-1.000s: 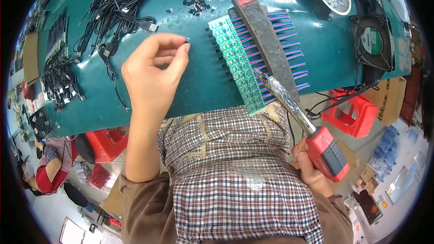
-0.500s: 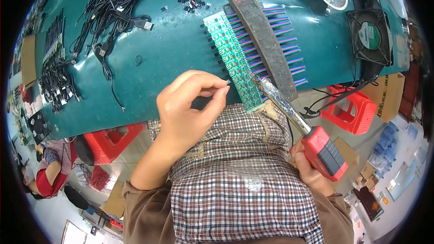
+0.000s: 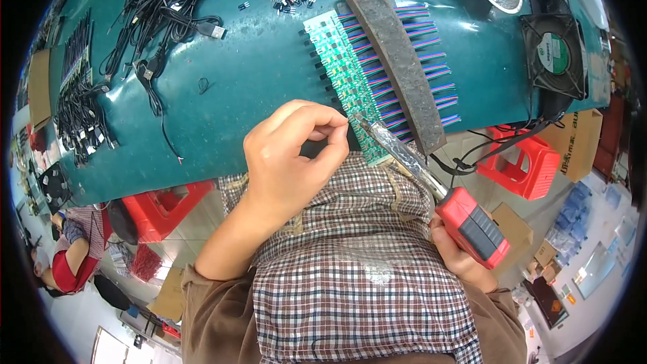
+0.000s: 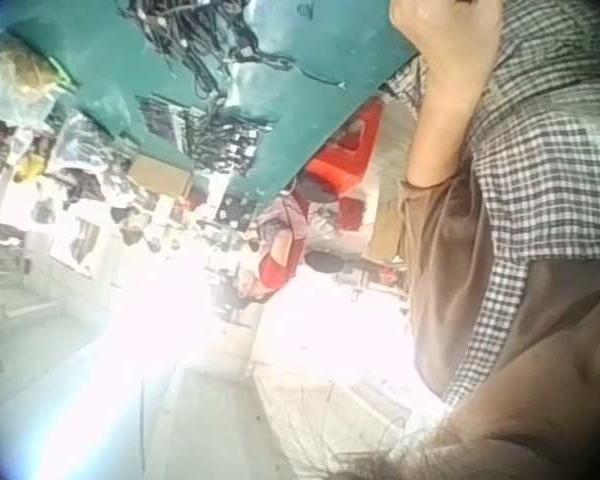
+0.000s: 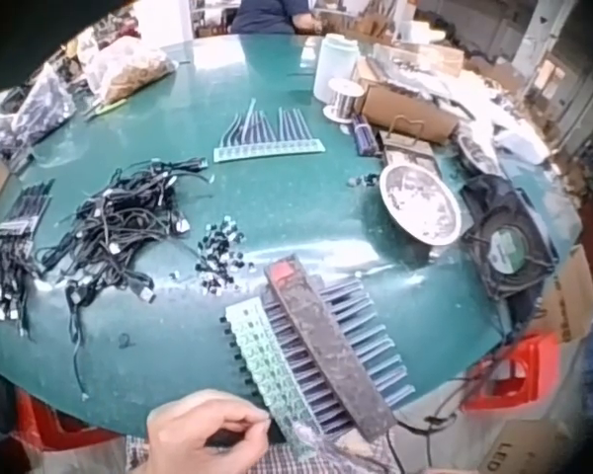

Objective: The person solders electronic components onto a green circuit board using a handheld soldering iron.

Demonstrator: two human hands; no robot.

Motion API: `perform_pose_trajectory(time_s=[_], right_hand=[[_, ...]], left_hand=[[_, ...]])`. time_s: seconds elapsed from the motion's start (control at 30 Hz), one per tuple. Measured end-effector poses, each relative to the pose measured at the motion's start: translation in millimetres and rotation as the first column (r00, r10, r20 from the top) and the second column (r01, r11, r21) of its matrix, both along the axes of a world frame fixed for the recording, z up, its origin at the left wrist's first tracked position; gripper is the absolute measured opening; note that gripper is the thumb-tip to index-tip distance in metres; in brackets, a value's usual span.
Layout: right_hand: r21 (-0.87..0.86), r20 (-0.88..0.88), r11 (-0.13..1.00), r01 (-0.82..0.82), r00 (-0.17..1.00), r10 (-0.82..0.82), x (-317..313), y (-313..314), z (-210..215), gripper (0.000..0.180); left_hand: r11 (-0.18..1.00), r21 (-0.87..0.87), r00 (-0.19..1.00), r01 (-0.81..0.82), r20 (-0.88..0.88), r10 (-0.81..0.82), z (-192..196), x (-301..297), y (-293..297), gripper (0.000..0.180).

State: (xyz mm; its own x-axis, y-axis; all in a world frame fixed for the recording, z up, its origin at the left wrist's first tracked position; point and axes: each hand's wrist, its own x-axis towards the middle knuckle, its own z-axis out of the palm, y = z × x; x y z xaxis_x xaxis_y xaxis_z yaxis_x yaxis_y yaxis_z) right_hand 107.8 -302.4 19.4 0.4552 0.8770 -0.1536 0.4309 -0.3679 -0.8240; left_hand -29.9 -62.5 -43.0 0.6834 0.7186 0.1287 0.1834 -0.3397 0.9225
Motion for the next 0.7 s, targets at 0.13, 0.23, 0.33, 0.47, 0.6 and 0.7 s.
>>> perform_pose_trajectory(time_s=[0.13,0.23,0.33,0.47,0.6,0.7], right_hand=[[0.027,0.104,0.995,-0.096,0.990,0.093,3.5,7.3,0.8,0.024],[0.041,0.078,0.996,-0.079,0.994,0.076,2.2,6.6,-1.0,0.023],[0.035,0.043,0.997,-0.067,0.997,0.065,2.5,6.2,-0.6,0.023],[0.018,0.048,0.996,-0.090,0.995,0.089,3.9,6.7,-1.9,0.023],[0.042,0.048,0.997,-0.059,0.997,0.057,1.3,6.5,-0.8,0.022],[-0.008,0.027,0.998,-0.060,0.998,0.060,1.2,2.5,-0.8,0.021]], left_hand=[[1.000,-0.004,1.000,-0.014,-0.009,0.014,-0.7,0.6,-0.2,0.015],[1.000,0.007,1.000,-0.009,-0.015,0.010,-0.7,1.2,0.6,0.016],[1.000,0.020,1.000,-0.007,-0.021,0.007,-0.2,1.6,1.0,0.017],[1.000,0.029,1.000,-0.009,-0.026,0.010,-0.8,1.4,1.1,0.017],[1.000,0.017,0.999,-0.010,-0.031,0.010,-0.2,1.9,1.0,0.016],[0.999,-0.005,0.998,0.034,-0.058,-0.034,2.0,-0.3,2.4,0.014]])
